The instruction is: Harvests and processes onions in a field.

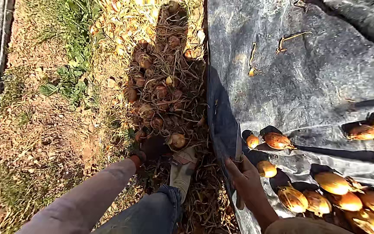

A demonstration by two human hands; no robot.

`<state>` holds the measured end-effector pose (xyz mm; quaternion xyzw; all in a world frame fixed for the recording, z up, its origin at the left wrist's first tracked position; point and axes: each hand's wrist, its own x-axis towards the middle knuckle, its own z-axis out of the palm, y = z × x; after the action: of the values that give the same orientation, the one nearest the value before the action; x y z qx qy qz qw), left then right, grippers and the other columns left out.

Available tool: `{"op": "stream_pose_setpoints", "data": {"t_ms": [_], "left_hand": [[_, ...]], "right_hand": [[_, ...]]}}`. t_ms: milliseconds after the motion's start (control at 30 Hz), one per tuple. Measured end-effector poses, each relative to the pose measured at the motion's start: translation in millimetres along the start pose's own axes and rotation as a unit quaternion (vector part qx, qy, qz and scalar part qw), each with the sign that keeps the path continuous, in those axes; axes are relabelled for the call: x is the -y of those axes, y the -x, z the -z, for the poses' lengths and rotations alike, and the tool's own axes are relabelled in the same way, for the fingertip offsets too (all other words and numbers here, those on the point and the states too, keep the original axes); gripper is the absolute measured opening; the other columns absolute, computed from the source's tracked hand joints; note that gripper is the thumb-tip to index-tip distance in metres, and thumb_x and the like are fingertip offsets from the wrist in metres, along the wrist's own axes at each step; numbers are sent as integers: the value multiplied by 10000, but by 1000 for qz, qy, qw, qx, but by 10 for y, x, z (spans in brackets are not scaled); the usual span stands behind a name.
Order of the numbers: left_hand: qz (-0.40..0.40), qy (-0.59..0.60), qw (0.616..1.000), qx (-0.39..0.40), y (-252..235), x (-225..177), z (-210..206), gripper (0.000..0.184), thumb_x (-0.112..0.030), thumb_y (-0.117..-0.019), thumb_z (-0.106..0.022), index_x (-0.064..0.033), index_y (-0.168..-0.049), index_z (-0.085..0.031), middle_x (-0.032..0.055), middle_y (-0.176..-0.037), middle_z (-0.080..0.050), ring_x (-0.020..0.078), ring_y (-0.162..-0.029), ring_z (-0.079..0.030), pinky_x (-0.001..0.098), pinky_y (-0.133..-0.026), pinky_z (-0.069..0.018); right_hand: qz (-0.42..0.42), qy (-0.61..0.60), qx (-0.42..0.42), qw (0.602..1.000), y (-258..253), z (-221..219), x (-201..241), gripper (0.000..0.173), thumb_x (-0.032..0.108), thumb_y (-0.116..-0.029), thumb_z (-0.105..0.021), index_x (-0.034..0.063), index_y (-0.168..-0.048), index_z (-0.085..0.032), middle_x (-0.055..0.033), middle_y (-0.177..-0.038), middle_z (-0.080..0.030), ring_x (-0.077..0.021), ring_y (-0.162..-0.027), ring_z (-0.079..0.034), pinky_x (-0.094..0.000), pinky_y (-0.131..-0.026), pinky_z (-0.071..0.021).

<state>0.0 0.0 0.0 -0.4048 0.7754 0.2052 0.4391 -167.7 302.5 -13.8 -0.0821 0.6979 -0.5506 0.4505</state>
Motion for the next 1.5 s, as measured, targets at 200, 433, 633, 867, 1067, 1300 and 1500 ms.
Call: {"op": "stream_pose_setpoints", "data": {"t_ms": [200,433,633,867,1067,1300,1500], "left_hand": [[-83,-161,978,-100,24,-392,51,524,-181,-901,-723,-86,-1396,-581,165,-1482,-498,399,-1188,-622,591,-904,-564],[-192,-19,979,-62,-314,-564,121,668,-489,-736,-874,-116,-1253,-673,133,-1100,-711,317,-1024,-685,584,-886,-556],[-358,-25,932,-48,627,-1125,131,698,-569,-702,-857,-217,-1272,-660,12,-1061,-721,176,-941,-690,481,-813,-586],[-371,126,920,26,1022,-920,316,197,-325,-924,-760,-170,-1044,-738,-56,-953,-709,25,-890,-653,274,-814,-556],[-265,282,918,89,986,-874,21,733,-203,-767,-892,-121,-1405,-542,-11,-1202,-679,45,-1096,-642,277,-984,-536],[-304,208,927,65,1072,-685,103,547,-270,-828,-856,-143,-1311,-631,-16,-1133,-709,58,-1044,-662,310,-948,-555],[-368,139,919,14,949,-125,329,206,-278,-1022,-631,-114,-972,-745,-35,-823,-702,40,-760,-647,264,-727,-552]], "right_hand": [[-13,7,3,1000,-40,-57,2,437,532,-895,-707,133,-1060,-641,-18,-688,-589,-144,-492,-535,-323,-457,-486],[-15,24,30,999,4,11,32,504,593,-856,-736,134,-1040,-638,-25,-700,-593,-151,-491,-533,-317,-436,-471],[31,141,58,988,-22,-48,196,751,839,-734,-655,161,-1052,-592,65,-692,-575,-67,-606,-586,-299,-559,-517],[66,-72,173,980,-68,23,61,663,800,-918,-436,188,-1055,-648,35,-697,-586,-60,-510,-520,-242,-462,-475],[-107,-231,154,955,106,-430,-5,518,615,-1010,-406,134,-979,-593,21,-613,-508,-65,-433,-417,-233,-399,-394],[-29,-155,229,961,-8,-412,-64,660,782,-880,-542,156,-1063,-644,56,-677,-552,-46,-505,-474,-228,-461,-440],[14,-156,330,931,68,-396,-94,504,677,-988,-476,214,-815,-578,94,-577,-422,-23,-446,-385,-214,-412,-358]]}}
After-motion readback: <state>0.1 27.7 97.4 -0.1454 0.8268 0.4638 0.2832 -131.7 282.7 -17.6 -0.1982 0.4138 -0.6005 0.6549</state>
